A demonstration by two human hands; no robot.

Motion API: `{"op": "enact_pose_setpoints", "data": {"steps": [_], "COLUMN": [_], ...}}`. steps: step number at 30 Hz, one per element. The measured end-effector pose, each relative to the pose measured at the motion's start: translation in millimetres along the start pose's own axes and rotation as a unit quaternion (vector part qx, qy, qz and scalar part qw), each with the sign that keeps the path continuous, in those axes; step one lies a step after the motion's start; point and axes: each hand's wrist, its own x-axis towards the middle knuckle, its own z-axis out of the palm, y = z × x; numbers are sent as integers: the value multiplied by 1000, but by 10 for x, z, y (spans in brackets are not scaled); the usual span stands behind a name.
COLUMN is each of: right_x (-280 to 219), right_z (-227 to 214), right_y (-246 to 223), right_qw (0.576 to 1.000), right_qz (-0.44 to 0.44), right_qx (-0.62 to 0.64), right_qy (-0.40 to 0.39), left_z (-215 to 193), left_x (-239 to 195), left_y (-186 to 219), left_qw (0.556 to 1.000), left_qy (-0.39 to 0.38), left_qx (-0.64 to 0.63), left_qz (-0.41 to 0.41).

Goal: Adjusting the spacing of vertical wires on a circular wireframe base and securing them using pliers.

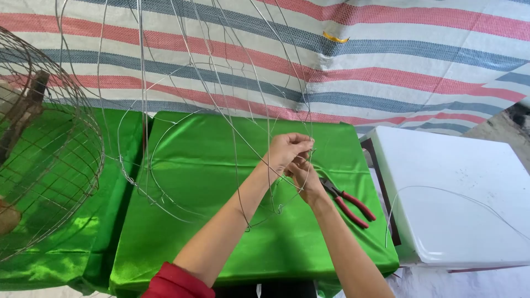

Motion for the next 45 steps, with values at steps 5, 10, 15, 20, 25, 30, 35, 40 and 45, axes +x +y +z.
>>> {"op": "enact_pose_setpoints", "data": {"steps": [5, 10, 15, 20, 25, 30, 35, 40, 45], "right_x": [78, 249, 105, 52, 13, 126, 58, -11, -19], "right_z": [128, 119, 203, 229, 315, 274, 371, 404, 408], "right_y": [30, 335, 131, 69, -136, -129, -191, -238, -150], "right_qw": [999, 992, 992, 993, 997, 995, 994, 995, 994], "right_qz": [-31, -69, -56, -27, -1, -38, -64, -63, -94], "right_qx": [10, -7, -57, -64, -22, -63, -49, -40, -32], "right_qy": [37, 104, 100, 94, 77, 67, 70, 59, 55], "left_z": [49, -40, -632, -1214, -429, -583, -544, -891, -1018], "left_x": [-59, -169, 319, 984, -170, -109, -559, -393, -398], "left_y": [50, 151, -410, -1457, -273, -76, 370, 91, -314], "left_qw": [999, 997, 964, 929, 948, 957, 924, 818, 862], "left_qy": [13, 21, 170, 200, 150, 108, 35, -118, -87], "left_qx": [35, 68, 204, 301, 248, 197, 305, 430, 403], "left_qz": [15, -3, -5, -77, -128, -185, -226, -364, -295]}}
